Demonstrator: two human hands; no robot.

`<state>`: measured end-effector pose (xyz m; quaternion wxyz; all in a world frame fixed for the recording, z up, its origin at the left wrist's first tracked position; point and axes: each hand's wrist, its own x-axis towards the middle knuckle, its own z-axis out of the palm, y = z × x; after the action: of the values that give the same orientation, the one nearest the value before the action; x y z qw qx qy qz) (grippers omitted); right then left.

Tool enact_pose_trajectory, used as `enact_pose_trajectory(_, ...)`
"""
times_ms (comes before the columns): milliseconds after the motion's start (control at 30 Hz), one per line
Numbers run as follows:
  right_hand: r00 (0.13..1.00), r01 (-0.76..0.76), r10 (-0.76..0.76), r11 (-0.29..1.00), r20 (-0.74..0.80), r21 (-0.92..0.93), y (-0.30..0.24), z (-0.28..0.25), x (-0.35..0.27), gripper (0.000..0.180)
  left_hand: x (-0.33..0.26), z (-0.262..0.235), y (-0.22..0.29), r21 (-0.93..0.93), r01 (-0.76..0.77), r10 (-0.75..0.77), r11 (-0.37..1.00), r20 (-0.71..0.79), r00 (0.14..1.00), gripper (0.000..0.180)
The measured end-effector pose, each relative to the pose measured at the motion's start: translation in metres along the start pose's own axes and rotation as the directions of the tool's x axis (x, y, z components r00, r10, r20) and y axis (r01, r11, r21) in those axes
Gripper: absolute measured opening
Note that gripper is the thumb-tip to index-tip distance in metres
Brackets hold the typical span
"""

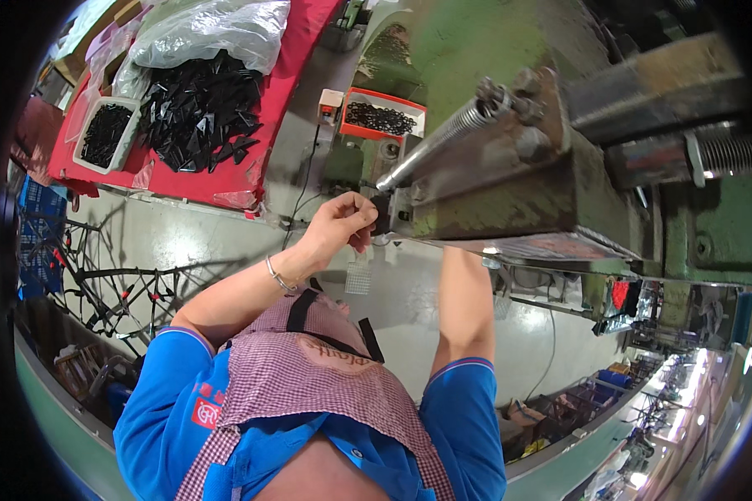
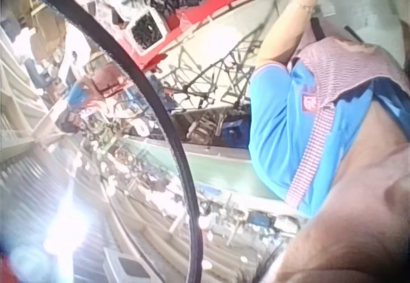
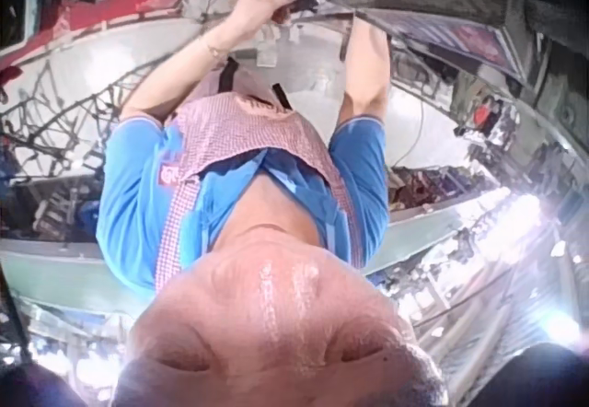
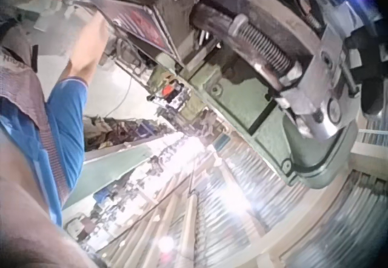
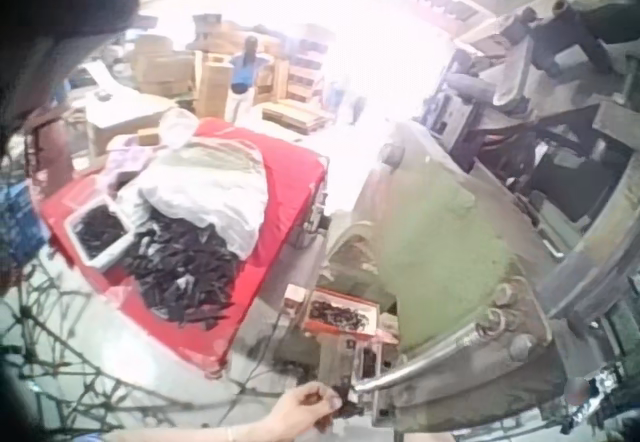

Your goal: The person repeatedly picks up black plastic feet from a bin, places them onto metal frame legs, and uses a press machine to attach them. The person then places the assembled frames onto a nearby rack.

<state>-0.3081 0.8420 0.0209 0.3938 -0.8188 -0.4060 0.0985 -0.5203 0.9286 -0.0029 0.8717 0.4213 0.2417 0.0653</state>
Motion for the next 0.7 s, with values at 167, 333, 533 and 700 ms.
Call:
enact_pose_trajectory(167, 0.998, -0.019, 0.023, 0.998, 0.065, -0.063, 0.001, 0.009, -0.018, 0.005, -0.015, -0.035, -0.019, 0.002, 0.059, -0.059, 0.998, -0.081, 0.995, 0.009)
enact_pose_trajectory(333, 0.998, -0.031, 0.036, 0.996, 0.053, -0.082, 0.003, 0.015, -0.031, 0.006, -0.023, -0.064, -0.041, 0.068, 0.131, -0.120, 0.989, -0.148, 0.982, 0.006)
enact_pose_trajectory(533, 0.999, -0.036, 0.036, 0.992, -0.008, -0.117, 0.000, -0.001, -0.032, 0.006, -0.023, -0.064, -0.049, 0.126, 0.145, -0.130, 0.981, -0.117, 0.985, 0.003)
enact_pose_trajectory(700, 0.998, -0.048, 0.044, 0.994, -0.038, -0.098, -0.002, 0.000, -0.023, 0.006, -0.014, -0.057, -0.053, 0.228, 0.180, -0.170, 0.957, -0.060, 0.984, 0.006)
